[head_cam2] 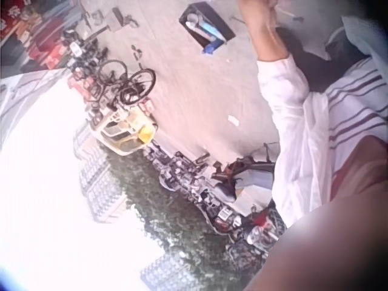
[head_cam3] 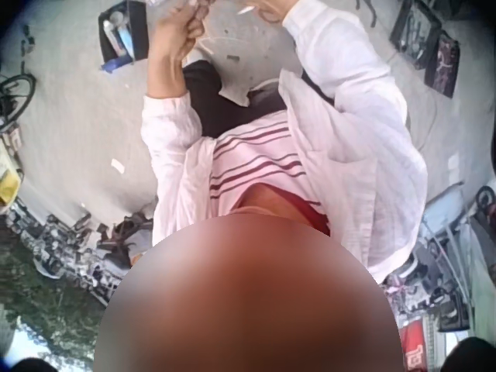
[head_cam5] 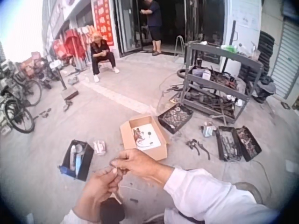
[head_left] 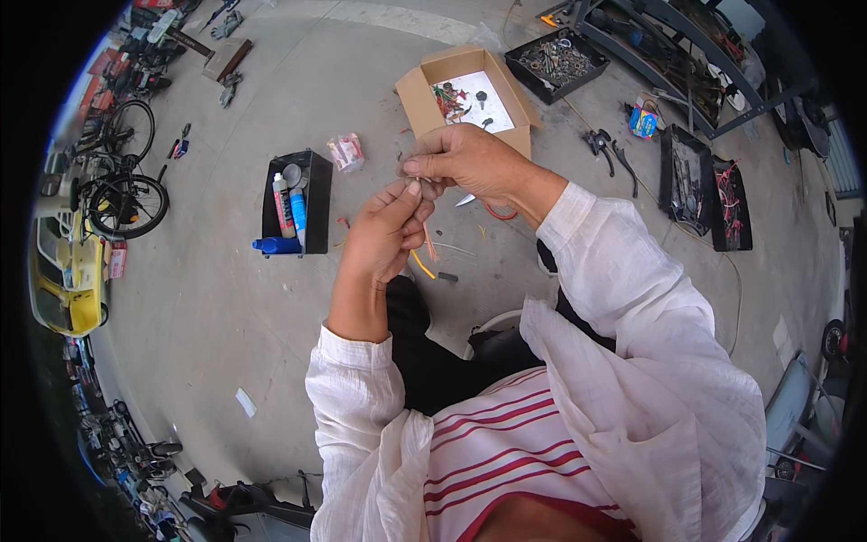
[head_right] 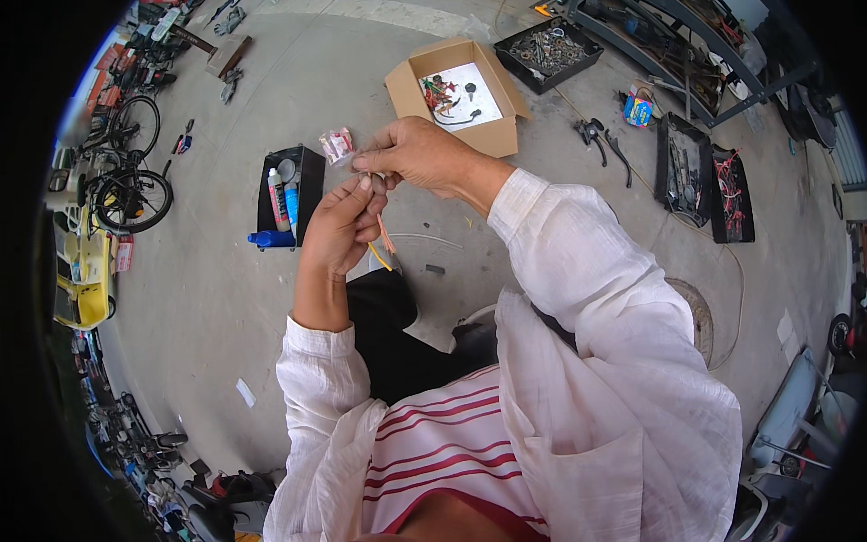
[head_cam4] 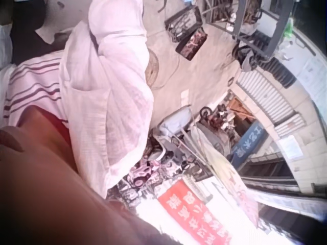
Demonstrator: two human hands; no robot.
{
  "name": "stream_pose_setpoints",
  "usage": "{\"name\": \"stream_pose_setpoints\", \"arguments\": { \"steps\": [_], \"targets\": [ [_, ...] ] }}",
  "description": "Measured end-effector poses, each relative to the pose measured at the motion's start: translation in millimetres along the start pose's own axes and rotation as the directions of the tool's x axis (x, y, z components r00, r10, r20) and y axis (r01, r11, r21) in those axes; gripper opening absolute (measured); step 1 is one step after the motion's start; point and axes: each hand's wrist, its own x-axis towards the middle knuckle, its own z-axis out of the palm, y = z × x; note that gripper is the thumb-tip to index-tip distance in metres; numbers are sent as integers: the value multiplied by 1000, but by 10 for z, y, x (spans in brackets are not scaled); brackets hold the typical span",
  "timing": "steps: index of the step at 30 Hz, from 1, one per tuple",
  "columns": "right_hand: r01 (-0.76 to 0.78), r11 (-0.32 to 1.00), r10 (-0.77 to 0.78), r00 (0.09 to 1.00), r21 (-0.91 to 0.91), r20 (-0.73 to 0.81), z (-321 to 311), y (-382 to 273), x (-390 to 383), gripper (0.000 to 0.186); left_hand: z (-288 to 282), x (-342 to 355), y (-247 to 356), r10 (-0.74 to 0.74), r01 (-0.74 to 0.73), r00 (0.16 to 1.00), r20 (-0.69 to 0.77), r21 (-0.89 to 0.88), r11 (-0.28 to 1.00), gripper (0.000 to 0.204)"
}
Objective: The person strips insulation from a yellow wire using red-handled scissors, then twists the exposed strands with their fingers. They repeatedly pick up and set down small components from a cardboard box while continuing to twist and prepare the wire ends.
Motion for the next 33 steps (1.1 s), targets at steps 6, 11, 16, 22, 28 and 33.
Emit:
{"name": "stream_pose_setpoints", "arguments": {
  "steps": [6,11,16,22,28,33],
  "targets": [
    [-29,972,-23,976,-232,-215,54,-36,-33,26,50,20,6,-37,41,999,-26,189,981,23],
    [29,993,-39,995,-117,-92,-3,-52,-51,27,29,15,-35,69,-53,995,-78,200,978,23],
    [81,975,-108,986,-208,-124,-21,18,-16,32,5,0,0,60,-38,996,-72,274,961,24],
    [147,923,-228,953,-355,-199,40,72,13,35,-49,-18,-47,79,-4,983,-164,415,910,24],
    [164,971,-171,985,-172,-30,-54,120,106,30,-45,-27,-25,96,-32,977,-190,312,950,24],
    [152,943,-200,970,-298,-138,22,87,64,29,-36,-4,-36,96,-31,977,-188,322,946,23]
  ]
}}
